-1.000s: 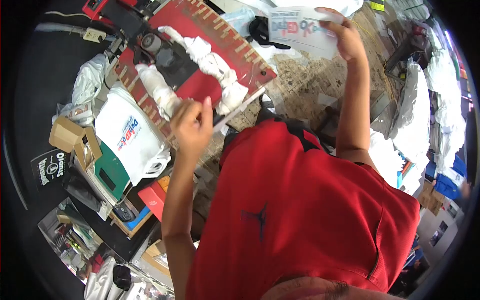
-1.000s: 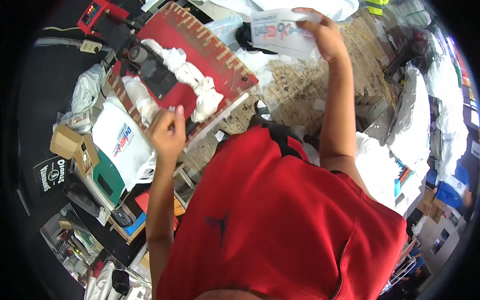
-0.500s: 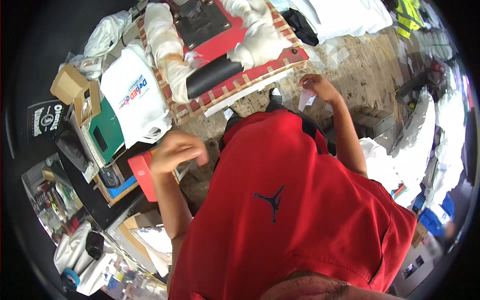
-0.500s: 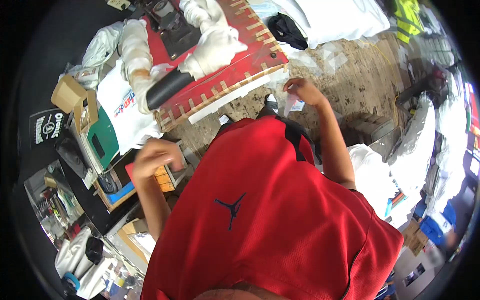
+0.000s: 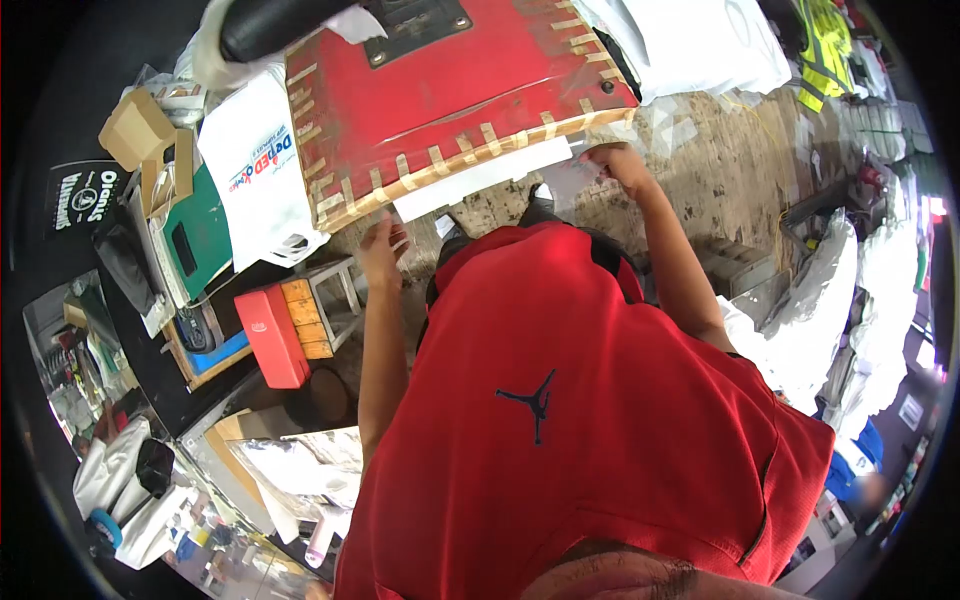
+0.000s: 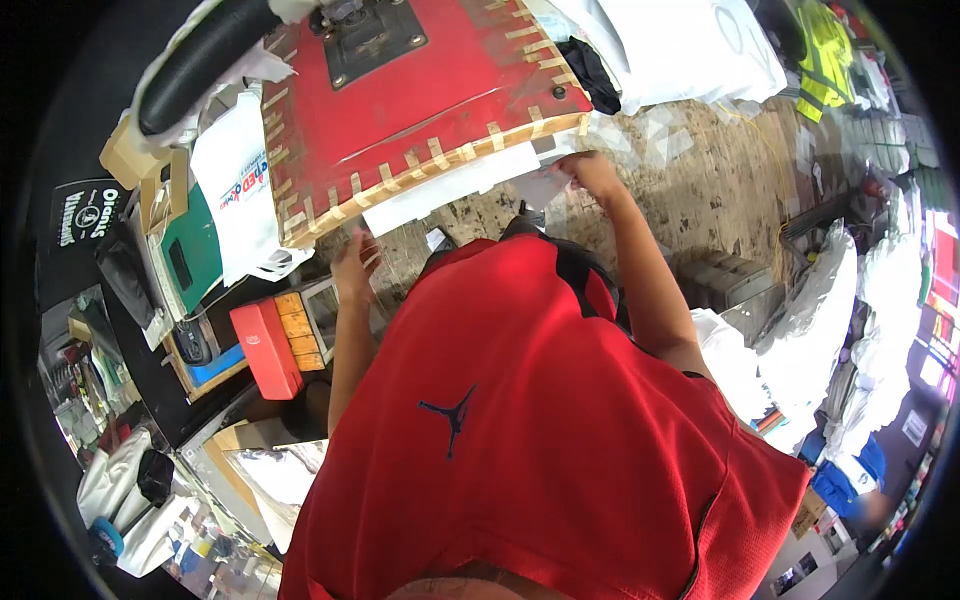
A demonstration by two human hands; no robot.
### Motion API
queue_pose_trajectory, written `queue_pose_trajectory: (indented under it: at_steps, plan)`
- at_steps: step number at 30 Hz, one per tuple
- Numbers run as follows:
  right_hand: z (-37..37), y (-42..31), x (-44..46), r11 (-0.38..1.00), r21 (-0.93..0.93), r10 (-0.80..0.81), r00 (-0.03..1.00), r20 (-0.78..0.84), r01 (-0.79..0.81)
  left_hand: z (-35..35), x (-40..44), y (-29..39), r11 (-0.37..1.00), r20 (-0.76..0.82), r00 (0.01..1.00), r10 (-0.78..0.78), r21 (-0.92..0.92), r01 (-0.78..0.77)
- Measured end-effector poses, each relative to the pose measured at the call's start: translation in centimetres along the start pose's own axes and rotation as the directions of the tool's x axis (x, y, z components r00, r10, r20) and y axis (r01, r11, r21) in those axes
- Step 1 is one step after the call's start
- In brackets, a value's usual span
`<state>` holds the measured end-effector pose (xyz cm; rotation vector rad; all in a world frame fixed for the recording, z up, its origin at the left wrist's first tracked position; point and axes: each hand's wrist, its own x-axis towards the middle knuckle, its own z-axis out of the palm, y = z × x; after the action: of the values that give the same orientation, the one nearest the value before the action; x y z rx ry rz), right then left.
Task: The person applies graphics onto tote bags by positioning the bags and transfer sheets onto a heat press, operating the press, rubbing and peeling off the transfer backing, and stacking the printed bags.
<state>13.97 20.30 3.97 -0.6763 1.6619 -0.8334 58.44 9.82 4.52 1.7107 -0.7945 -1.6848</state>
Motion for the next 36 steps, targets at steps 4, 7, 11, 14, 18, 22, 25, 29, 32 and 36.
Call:
queue_pose_trajectory:
  at_steps: [4, 7, 11, 14, 18, 22, 25, 29, 32, 36]
  plan:
    - [-1.3, -0.7, 1.1, 0.997, 0.040, -0.054, 0.984, -0.169, 0.062, -1.0, 1.9, 1.0, 0.966, -0.167, 0.952, 0.258, 0.045, -0.254]
    - [-0.5, -1.1, 1.9, 0.969, -0.230, -0.147, 0.964, -0.223, 0.095, -0.6, 3.9, 2.0, 0.942, -0.169, 0.929, 0.330, 0.124, -0.312]
    - [-0.2, -2.2, 1.4, 0.950, -0.311, -0.095, 0.978, -0.184, 0.034, -0.3, 4.0, 1.3, 0.903, -0.153, 0.899, 0.411, 0.201, -0.379]
    - [-0.1, -2.7, 1.6, 0.957, -0.286, -0.122, 0.970, -0.209, 0.058, -0.2, 3.7, 0.6, 0.874, -0.149, 0.875, 0.461, 0.249, -0.418]
    - [-0.6, -2.5, 1.2, 0.960, -0.276, -0.101, 0.969, -0.226, 0.035, -1.9, 7.0, -1.6, 0.683, -0.110, 0.749, 0.654, 0.512, -0.521]
    - [-1.1, -2.5, -0.2, 0.958, -0.288, -0.047, 0.993, -0.109, 0.013, -1.2, 1.8, 0.1, 0.983, -0.179, 0.974, 0.136, 0.148, -0.110]
    - [-0.2, -1.9, -1.0, 0.976, -0.209, 0.060, 0.998, -0.020, -0.062, -0.8, -0.6, -1.0, 0.994, -0.036, 0.999, -0.005, 0.113, 0.009]
    - [1.2, 0.3, -0.8, 0.992, 0.044, 0.114, 0.993, 0.037, -0.115, 2.1, -2.7, -1.6, 0.998, 0.069, 0.997, 0.030, 0.055, -0.034]
    - [2.3, 0.2, -1.1, 0.971, 0.221, 0.088, 0.996, 0.005, -0.086, 2.5, -2.1, -2.1, 0.999, 0.068, 0.996, 0.053, -0.015, -0.052]
    - [2.4, 0.3, -0.9, 0.932, 0.341, 0.124, 0.992, 0.026, -0.125, 2.5, -1.5, -1.8, 0.998, 0.044, 0.998, 0.055, 0.005, -0.055]
